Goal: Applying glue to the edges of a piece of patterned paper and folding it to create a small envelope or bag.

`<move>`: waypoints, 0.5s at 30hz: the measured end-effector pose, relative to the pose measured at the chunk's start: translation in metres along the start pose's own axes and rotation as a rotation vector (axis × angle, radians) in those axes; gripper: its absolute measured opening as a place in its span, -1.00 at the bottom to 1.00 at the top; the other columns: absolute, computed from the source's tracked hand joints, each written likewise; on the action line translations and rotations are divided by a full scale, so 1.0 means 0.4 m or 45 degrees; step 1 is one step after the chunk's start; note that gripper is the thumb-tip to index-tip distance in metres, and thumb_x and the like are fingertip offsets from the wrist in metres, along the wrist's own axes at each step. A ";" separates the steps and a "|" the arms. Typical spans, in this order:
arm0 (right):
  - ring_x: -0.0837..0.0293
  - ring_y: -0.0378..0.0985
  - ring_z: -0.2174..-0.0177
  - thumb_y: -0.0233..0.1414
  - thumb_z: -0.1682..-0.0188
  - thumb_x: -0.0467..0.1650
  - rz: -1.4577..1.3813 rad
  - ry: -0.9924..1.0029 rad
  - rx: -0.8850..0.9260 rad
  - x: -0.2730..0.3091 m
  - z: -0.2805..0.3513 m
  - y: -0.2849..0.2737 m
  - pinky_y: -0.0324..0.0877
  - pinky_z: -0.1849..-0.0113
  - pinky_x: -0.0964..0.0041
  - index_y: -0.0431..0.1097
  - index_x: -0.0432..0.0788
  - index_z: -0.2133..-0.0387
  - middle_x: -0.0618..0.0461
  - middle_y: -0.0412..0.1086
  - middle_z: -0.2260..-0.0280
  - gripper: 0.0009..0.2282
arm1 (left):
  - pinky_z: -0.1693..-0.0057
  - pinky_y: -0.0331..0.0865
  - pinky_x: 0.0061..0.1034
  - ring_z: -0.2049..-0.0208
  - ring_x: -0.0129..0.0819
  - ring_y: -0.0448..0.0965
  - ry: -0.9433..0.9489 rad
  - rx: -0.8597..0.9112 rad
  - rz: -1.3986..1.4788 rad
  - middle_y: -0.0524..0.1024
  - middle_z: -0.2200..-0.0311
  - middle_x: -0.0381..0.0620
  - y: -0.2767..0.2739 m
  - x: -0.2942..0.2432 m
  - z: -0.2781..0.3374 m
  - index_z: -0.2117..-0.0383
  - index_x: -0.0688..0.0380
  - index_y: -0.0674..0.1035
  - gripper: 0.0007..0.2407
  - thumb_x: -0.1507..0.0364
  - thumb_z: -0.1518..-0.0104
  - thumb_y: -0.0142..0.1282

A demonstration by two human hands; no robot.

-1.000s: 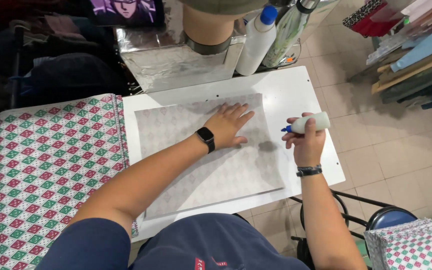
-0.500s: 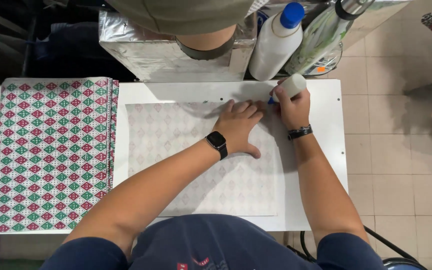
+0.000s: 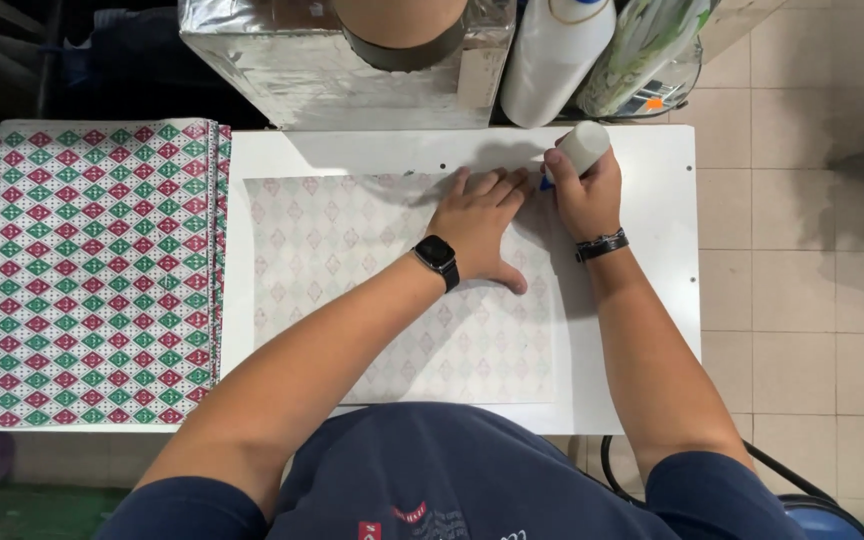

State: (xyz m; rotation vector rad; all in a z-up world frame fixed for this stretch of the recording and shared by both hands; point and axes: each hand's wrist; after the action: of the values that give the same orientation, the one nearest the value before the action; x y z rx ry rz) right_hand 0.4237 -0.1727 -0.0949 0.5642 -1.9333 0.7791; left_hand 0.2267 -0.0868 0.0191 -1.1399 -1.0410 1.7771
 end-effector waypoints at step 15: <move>0.04 0.61 0.33 0.12 -0.18 -0.14 0.131 0.031 -0.002 0.087 0.133 -0.029 0.41 0.17 0.14 0.42 -0.16 0.29 0.00 0.53 0.44 -0.68 | -0.46 -0.23 0.07 -0.45 -0.24 -0.10 -0.057 0.046 -0.029 -0.07 -0.47 -0.17 0.015 -0.007 -0.002 -0.42 0.05 0.06 0.09 -0.28 0.23 0.28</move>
State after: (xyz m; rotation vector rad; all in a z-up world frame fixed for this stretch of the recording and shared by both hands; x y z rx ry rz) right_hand 0.3842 -0.2213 -0.0793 0.4554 -1.9522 0.8455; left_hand 0.2273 -0.0913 0.0144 -1.0669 -1.0396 1.8036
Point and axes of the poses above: each hand's wrist, its own z-axis away from the middle knuckle, its own y-axis out of the palm, x = y × z
